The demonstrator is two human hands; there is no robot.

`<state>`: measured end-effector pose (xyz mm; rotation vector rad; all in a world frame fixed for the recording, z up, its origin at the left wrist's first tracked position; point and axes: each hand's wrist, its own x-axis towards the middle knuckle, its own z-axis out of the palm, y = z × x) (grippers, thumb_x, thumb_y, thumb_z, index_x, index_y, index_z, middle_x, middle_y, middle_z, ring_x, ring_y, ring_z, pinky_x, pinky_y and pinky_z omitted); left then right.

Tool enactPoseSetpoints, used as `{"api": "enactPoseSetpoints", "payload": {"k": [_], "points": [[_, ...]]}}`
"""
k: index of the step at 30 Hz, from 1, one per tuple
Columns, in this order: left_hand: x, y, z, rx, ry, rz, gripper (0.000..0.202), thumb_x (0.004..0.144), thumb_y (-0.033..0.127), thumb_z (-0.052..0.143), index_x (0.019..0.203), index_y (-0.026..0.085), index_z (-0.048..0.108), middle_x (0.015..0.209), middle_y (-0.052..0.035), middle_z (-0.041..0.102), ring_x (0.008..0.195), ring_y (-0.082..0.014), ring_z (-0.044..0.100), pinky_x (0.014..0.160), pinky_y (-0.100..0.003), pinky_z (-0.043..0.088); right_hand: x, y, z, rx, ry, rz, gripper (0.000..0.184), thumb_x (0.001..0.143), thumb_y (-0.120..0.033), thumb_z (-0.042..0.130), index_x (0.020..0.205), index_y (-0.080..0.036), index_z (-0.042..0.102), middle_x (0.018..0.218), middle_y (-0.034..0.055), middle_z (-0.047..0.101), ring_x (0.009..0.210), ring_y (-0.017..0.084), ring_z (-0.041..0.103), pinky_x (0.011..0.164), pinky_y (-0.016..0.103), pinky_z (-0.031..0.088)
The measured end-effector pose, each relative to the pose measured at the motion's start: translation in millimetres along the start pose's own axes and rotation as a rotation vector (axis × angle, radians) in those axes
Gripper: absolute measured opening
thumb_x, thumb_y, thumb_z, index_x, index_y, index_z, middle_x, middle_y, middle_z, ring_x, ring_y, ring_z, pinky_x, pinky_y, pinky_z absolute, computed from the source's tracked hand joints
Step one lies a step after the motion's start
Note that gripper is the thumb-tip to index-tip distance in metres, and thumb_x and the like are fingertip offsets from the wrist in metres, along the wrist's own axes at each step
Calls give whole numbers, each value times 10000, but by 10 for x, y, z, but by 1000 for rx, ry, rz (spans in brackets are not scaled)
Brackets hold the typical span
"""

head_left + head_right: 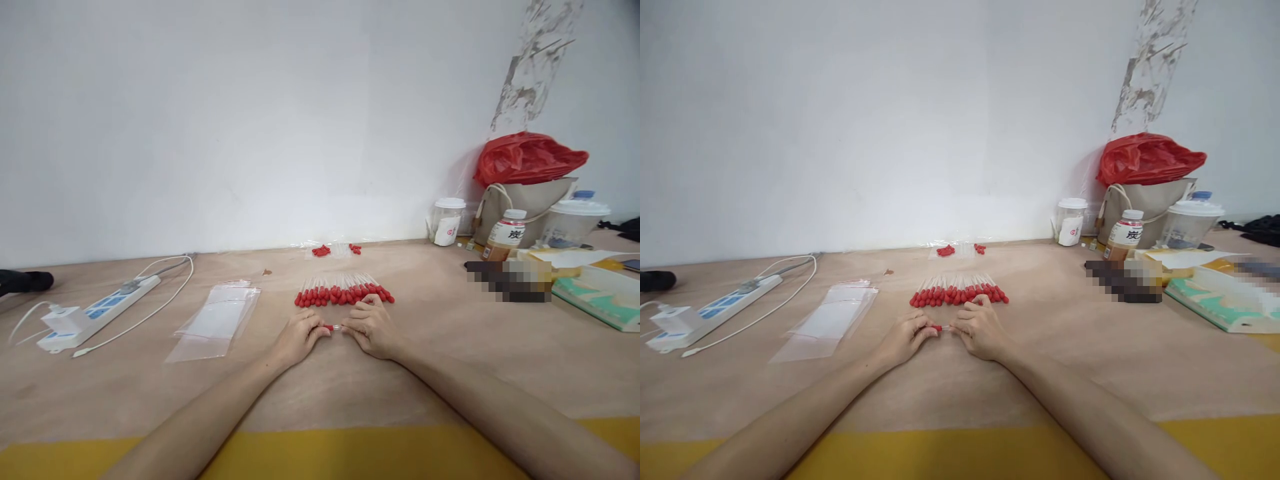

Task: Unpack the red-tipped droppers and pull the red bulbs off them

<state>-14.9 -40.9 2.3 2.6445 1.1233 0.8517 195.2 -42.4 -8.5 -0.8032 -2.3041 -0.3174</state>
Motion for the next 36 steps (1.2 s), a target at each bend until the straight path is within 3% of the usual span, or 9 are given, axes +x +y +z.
{"api": "enactPoseSetpoints", "payload": {"k": [10, 17, 20, 23, 28, 32, 36], "points": [[-9, -42, 14, -86, -35, -52, 246, 845, 307, 425, 738, 174, 602, 745, -27, 578, 718, -140, 541, 683, -248, 415, -13, -16, -7, -2, -8, 22, 252, 852, -271, 430, 714, -202, 631, 597, -6, 573, 648, 111, 444, 758, 318, 242], [-106, -178, -141, -26, 115, -195, 241, 831, 350, 431, 779, 203, 614, 742, -5, 582, 674, -135, 540, 621, -242, 408, -168, 152, -127, 23, 49, 204, 284, 874, -302, 389, 815, -230, 658, 689, 11, 643, 629, 109, 521, 732, 295, 274], [-115, -226, -144, 10, 188, -243, 224, 816, 345, 443, 833, 210, 622, 783, -6, 592, 683, -135, 548, 621, -245, 417, -153, 137, -98, 38, 88, 265, 262, 875, -316, 390, 936, -260, 639, 795, 12, 673, 634, 107, 553, 715, 285, 279], [-111, -254, -118, 59, 230, -300, 202, 784, 276, 458, 882, 193, 614, 805, -18, 588, 663, -134, 555, 604, -249, 428, -100, 72, -29, 8, 95, 287, 255, 867, -255, 388, 971, -242, 619, 773, 11, 671, 622, 109, 553, 679, 281, 273], [-118, -257, -107, 84, 249, -347, 220, 734, 219, 469, 924, 172, 569, 784, -21, 584, 633, -131, 553, 582, -252, 433, -53, 20, 51, -77, 93, 236, 206, 822, -178, 405, 863, -185, 606, 760, 22, 664, 638, 118, 553, 687, 291, 261], [-113, -266, -110, 60, 266, -354, 141, 716, 260, 506, 830, 185, 539, 718, -1, 575, 615, -129, 545, 564, -247, 426, -48, 17, 72, -159, 63, 208, 170, 790, -158, 429, 751, -173, 593, 654, 19, 623, 600, 124, 509, 685, 298, 256], [-106, -303, -109, 43, 242, -375, 145, 709, 309, 526, 771, 179, 541, 700, -5, 573, 596, -128, 534, 550, -249, 416, -43, -12, 38, -94, -11, 215, 143, 790, -236, 467, 771, -191, 602, 673, 7, 591, 658, 124, 508, 694, 294, 260]]}}
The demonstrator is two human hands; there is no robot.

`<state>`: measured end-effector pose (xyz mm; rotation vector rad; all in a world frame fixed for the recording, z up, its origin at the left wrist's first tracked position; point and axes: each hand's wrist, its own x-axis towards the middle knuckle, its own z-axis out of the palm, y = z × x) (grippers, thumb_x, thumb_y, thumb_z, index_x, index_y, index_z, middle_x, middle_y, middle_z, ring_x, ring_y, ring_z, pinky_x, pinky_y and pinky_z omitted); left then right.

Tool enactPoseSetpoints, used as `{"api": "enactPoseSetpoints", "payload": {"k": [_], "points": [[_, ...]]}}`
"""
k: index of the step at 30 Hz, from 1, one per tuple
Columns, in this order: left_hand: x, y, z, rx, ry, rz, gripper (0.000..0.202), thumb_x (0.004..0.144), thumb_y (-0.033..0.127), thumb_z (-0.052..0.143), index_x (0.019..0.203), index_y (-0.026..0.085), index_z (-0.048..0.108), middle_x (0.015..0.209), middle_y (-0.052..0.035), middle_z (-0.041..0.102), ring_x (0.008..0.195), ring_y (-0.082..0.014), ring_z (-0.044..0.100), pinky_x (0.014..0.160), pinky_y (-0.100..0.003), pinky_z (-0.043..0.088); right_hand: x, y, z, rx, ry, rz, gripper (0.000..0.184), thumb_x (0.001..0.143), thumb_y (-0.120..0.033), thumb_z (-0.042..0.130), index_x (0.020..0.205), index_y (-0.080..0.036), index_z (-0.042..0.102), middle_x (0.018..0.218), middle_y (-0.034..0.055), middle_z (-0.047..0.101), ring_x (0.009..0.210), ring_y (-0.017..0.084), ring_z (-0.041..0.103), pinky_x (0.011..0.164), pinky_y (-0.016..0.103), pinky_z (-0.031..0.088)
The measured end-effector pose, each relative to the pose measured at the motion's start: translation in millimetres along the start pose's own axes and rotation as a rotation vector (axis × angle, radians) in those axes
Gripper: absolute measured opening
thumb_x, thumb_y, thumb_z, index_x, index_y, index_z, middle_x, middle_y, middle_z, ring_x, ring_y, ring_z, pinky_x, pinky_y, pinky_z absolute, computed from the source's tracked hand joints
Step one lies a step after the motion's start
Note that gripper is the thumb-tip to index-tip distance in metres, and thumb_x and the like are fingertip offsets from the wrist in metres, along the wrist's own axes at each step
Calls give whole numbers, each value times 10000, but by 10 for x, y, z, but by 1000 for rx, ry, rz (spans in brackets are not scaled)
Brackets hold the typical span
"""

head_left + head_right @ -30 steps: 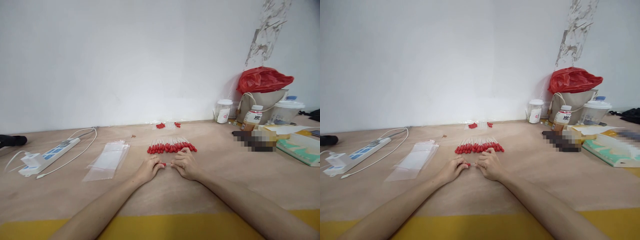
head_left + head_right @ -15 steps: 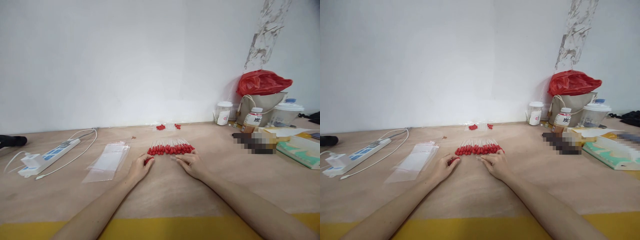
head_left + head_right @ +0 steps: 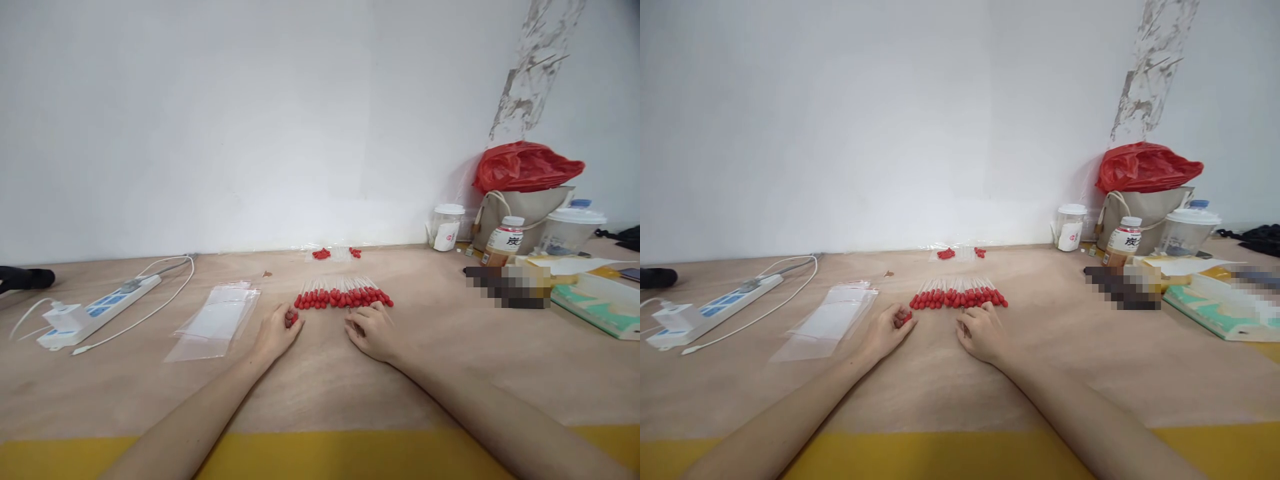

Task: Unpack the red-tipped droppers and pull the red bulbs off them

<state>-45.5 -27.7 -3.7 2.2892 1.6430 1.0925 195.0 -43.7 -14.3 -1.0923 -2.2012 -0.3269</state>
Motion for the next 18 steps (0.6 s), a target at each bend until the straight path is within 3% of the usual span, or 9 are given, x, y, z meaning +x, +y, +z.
{"api": "enactPoseSetpoints", "payload": {"k": [6, 14, 18], "points": [[13, -71, 19, -23, -27, -9, 257, 686, 400, 566, 788, 167, 532, 685, 4, 548, 563, -112, 498, 531, -240, 406, -5, -36, -105, 63, -92, 20, 290, 745, -454, 524, 870, -205, 605, 778, 18, 565, 760, 147, 505, 724, 313, 273], [15, -87, 12, -60, 23, -89, 355, 709, 463, 539, 909, 171, 522, 805, -12, 558, 541, -102, 503, 520, -249, 423, -1, -46, -157, 40, -117, 45, 435, 737, -542, 493, 1015, -214, 565, 849, 35, 580, 801, 166, 511, 707, 312, 298], [65, 94, -105, 68, 109, 105, 233, 766, 386, 499, 897, 201, 553, 882, -30, 553, 735, -155, 528, 656, -285, 434, 15, 16, -188, 92, -35, 80, 386, 759, -512, 487, 983, -208, 570, 864, 38, 605, 793, 162, 519, 709, 311, 304]]}}
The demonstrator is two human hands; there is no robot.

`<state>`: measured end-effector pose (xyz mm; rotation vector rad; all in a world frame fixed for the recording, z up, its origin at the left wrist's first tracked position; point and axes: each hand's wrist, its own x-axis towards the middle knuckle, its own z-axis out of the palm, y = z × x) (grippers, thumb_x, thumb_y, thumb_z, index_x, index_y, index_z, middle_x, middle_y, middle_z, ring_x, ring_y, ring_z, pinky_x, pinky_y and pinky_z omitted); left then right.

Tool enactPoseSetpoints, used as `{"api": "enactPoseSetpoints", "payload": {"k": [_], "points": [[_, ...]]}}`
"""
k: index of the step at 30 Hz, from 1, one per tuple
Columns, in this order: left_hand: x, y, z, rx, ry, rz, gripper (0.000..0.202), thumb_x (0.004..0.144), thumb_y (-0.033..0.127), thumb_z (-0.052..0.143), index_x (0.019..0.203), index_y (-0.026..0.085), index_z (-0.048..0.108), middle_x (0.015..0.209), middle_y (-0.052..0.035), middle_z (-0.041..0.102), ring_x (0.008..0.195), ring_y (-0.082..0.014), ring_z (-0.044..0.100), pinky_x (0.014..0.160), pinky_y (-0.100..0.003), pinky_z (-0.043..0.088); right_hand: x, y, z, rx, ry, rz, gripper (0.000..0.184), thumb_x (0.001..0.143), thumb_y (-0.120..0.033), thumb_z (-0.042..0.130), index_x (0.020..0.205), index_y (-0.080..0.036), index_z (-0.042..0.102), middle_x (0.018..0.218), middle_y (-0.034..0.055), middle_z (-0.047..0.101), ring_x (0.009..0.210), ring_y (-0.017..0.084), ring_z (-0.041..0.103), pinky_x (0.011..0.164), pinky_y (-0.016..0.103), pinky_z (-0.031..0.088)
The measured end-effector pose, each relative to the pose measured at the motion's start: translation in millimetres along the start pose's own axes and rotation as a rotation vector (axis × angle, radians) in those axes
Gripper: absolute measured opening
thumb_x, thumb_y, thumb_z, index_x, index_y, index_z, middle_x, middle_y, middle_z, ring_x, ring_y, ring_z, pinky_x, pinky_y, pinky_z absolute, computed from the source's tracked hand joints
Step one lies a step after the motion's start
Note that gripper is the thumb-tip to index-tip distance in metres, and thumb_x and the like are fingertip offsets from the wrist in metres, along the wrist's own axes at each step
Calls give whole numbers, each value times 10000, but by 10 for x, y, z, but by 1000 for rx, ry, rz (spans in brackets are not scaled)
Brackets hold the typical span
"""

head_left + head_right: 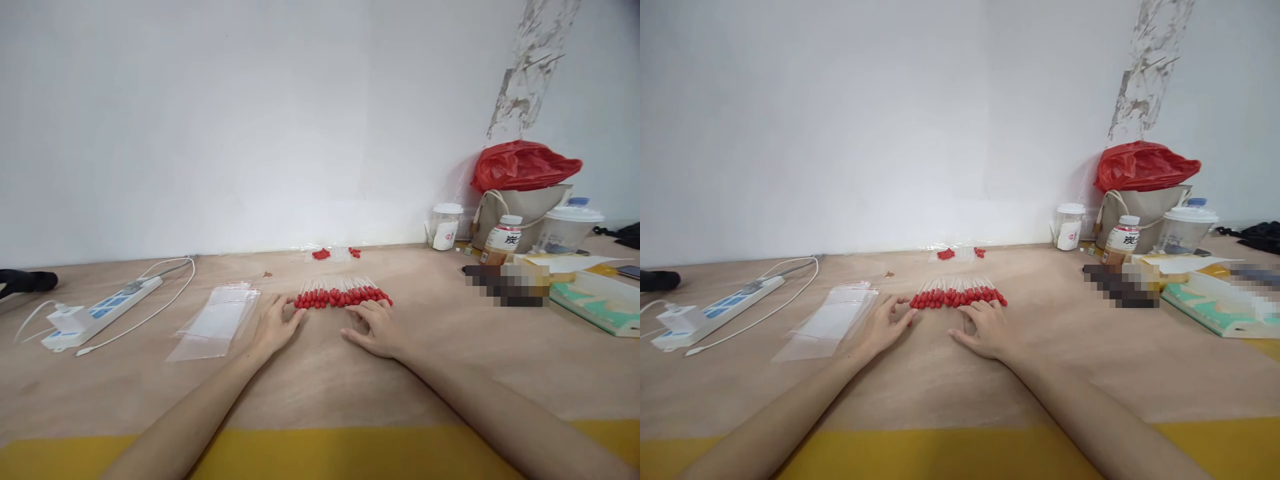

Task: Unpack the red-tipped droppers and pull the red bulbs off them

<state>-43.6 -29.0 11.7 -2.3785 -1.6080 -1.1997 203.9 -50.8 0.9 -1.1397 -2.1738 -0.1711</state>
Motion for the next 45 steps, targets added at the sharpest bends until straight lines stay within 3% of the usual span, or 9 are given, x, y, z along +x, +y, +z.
{"api": "enactPoseSetpoints", "payload": {"k": [6, 13, 17, 22, 25, 28, 36, 41, 45], "points": [[319, 232, 91, 135, -125, 308, 193, 731, 295, 555, 893, 196, 591, 974, -71, 546, 928, -227, 487, 812, -355, 379, 8, 173, -16, -14, 48, -43, 175, 802, -317, 481, 809, -214, 623, 735, 21, 618, 738, 151, 512, 749, 319, 290], [541, 176, 348, 214, -219, 352, 196, 753, 175, 502, 892, 236, 625, 845, -47, 640, 864, -214, 546, 903, -432, 281, -70, 169, -35, 23, 94, -23, 169, 788, -242, 480, 699, -206, 619, 620, 2, 597, 656, 135, 493, 738, 322, 291], [501, 163, 357, 217, -131, 356, 203, 803, 186, 453, 913, 230, 618, 831, -29, 667, 810, -176, 576, 915, -404, 273, -69, 185, -26, 55, 116, 1, 171, 789, -234, 478, 687, -206, 614, 607, -4, 588, 643, 132, 500, 731, 325, 317], [275, 135, 164, 156, 88, 329, 223, 834, 190, 435, 1002, 230, 577, 917, -30, 674, 775, -158, 607, 916, -402, 257, -70, 229, 8, 34, 221, -78, 290, 800, -222, 457, 1074, -201, 550, 945, 74, 578, 853, 167, 527, 779, 327, 388], [82, 104, 21, 69, 31, 401, 235, 841, 166, 428, 1013, 246, 567, 949, -19, 670, 810, -145, 611, 923, -386, 254, -64, 189, -4, -20, 255, -135, 462, 798, -231, 459, 1255, -199, 398, 1199, 118, 450, 1028, 209, 466, 854, 361, 389], [-70, 109, -41, -40, -122, 469, 242, 846, 157, 423, 1011, 256, 571, 992, -16, 656, 918, -144, 584, 936, -373, 249, -50, 111, -34, -96, 202, -221, 467, 797, -276, 479, 1257, -236, 405, 1269, 98, 410, 1134, 244, 392, 922, 416, 334], [-136, 198, 48, -238, -258, 521, 252, 850, 124, 398, 963, 236, 593, 963, -17, 667, 902, -126, 594, 938, -358, 275, -63, 57, 38, -56, 95, -317, 265, 844, -316, 453, 1079, -262, 566, 938, 30, 649, 993, 182, 496, 942, 436, 229], [-135, 224, 44, -261, -261, 508, 261, 846, 122, 391, 973, 233, 591, 968, -21, 663, 904, -129, 589, 926, -364, 307, -66, 56, 91, -8, 117, -309, 224, 854, -277, 443, 1012, -257, 600, 766, 5, 649, 762, 125, 509, 916, 411, 224], [-134, 288, 19, -183, -227, 461, 357, 784, 240, 517, 1141, 229, 508, 1128, -56, 578, 1076, -190, 477, 939, -389, 320, -67, 19, 74, -17, 110, -280, 210, 854, -249, 429, 924, -235, 626, 691, 9, 616, 740, 130, 480, 898, 397, 226]]}}
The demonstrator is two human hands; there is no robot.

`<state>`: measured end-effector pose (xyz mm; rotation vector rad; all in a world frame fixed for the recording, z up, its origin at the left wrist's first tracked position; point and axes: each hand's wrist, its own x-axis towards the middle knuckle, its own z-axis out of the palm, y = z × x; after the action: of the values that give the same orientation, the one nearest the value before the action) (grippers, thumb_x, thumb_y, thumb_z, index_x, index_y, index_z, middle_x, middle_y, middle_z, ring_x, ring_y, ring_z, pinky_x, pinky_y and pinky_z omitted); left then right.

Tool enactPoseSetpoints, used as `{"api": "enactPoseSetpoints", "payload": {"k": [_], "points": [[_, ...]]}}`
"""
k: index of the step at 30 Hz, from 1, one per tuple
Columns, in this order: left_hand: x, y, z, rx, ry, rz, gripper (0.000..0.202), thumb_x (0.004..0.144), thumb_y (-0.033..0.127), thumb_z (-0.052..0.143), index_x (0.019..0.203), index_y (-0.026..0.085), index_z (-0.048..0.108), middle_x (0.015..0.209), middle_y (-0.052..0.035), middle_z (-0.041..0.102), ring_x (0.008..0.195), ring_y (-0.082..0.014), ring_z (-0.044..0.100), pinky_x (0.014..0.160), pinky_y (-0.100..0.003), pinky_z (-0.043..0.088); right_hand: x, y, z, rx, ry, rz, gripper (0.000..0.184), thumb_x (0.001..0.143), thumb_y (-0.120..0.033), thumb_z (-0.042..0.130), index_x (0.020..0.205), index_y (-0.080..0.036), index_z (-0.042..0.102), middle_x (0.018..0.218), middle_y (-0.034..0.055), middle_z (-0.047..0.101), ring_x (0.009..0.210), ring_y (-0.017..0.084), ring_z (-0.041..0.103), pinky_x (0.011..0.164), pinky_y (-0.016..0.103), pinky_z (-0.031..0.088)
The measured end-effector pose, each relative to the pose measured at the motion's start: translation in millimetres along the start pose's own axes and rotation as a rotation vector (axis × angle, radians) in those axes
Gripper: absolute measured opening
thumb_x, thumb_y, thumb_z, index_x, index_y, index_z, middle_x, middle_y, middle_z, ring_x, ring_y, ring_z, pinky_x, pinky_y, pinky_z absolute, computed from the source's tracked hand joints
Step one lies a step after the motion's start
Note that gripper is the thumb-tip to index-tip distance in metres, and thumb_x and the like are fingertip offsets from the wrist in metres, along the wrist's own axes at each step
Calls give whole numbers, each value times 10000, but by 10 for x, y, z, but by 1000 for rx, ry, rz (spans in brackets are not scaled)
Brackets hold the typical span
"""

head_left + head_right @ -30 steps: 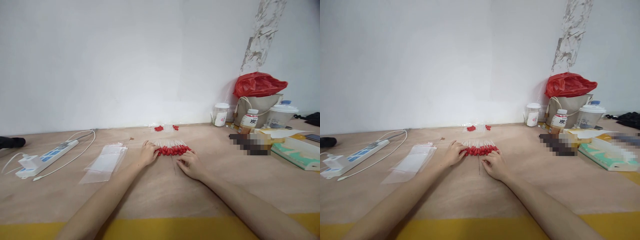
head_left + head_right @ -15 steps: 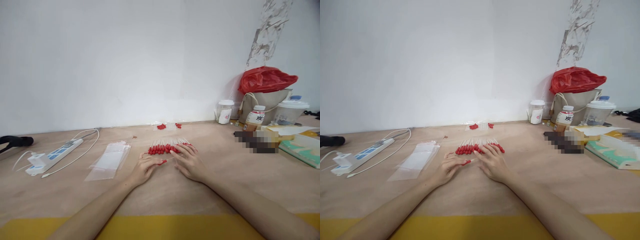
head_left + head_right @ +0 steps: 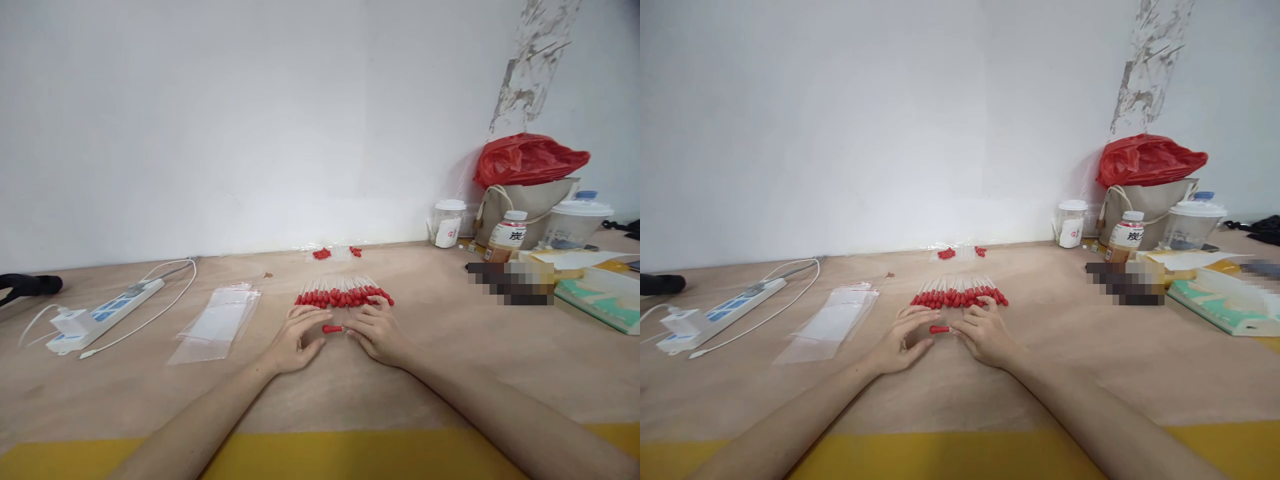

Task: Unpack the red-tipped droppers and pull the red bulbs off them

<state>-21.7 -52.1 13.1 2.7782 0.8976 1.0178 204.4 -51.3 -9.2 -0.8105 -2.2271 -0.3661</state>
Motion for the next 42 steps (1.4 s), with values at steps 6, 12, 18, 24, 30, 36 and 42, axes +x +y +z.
{"api": "enactPoseSetpoints", "payload": {"k": [6, 12, 18, 24, 30, 36, 42], "points": [[73, 57, 91, 149, 3, -17, 265, 806, 353, 508, 1035, 239, 577, 997, -29, 630, 974, -179, 504, 928, -396, 295, 9, -42, 16, -23, 16, -16, 200, 841, -236, 436, 871, -218, 632, 648, 13, 593, 726, 138, 453, 878, 392, 222], [67, 51, 163, 240, 6, -10, 198, 847, 313, 446, 820, 211, 613, 806, -10, 636, 827, -155, 501, 891, -382, 285, 35, -78, -10, -30, 30, -44, 206, 844, -229, 433, 799, -219, 634, 581, -7, 568, 674, 122, 421, 856, 372, 214], [30, 54, 153, 265, -3, 11, 223, 847, 314, 439, 745, 200, 601, 717, -6, 609, 792, -152, 482, 893, -386, 273, 27, -84, -57, 1, 55, -53, 196, 834, -218, 451, 762, -215, 633, 568, -14, 565, 638, 110, 400, 830, 361, 212], [37, 78, 131, 206, -51, 57, 223, 848, 285, 430, 746, 207, 612, 711, -16, 612, 822, -167, 473, 857, -374, 309, 7, -137, -101, -4, 4, -46, 225, 842, -222, 427, 747, -224, 631, 548, -22, 559, 639, 114, 421, 848, 372, 209], [-113, -58, 1, 153, -6, -34, 231, 854, 267, 407, 790, 206, 620, 747, -38, 617, 821, -178, 504, 802, -358, 372, -127, 102, -207, -13, -2, 71, 235, 840, -239, 428, 769, -244, 652, 596, -11, 618, 640, 122, 470, 816, 354, 229], [-99, -119, -49, 12, 214, -303, 247, 845, 275, 412, 989, 197, 598, 905, -47, 578, 834, -150, 542, 751, -268, 440, -75, 152, -173, 8, 13, 355, 224, 848, -330, 446, 829, -281, 664, 786, -8, 687, 675, 118, 564, 745, 307, 239], [-68, -408, -257, 114, 275, -660, 324, 770, 221, 411, 1006, 163, 626, 907, -68, 598, 912, -204, 534, 824, -331, 421, -57, 76, -84, -48, 11, 411, 205, 809, -203, 420, 877, -219, 613, 788, 16, 677, 732, 148, 581, 722, 294, 256]]}}
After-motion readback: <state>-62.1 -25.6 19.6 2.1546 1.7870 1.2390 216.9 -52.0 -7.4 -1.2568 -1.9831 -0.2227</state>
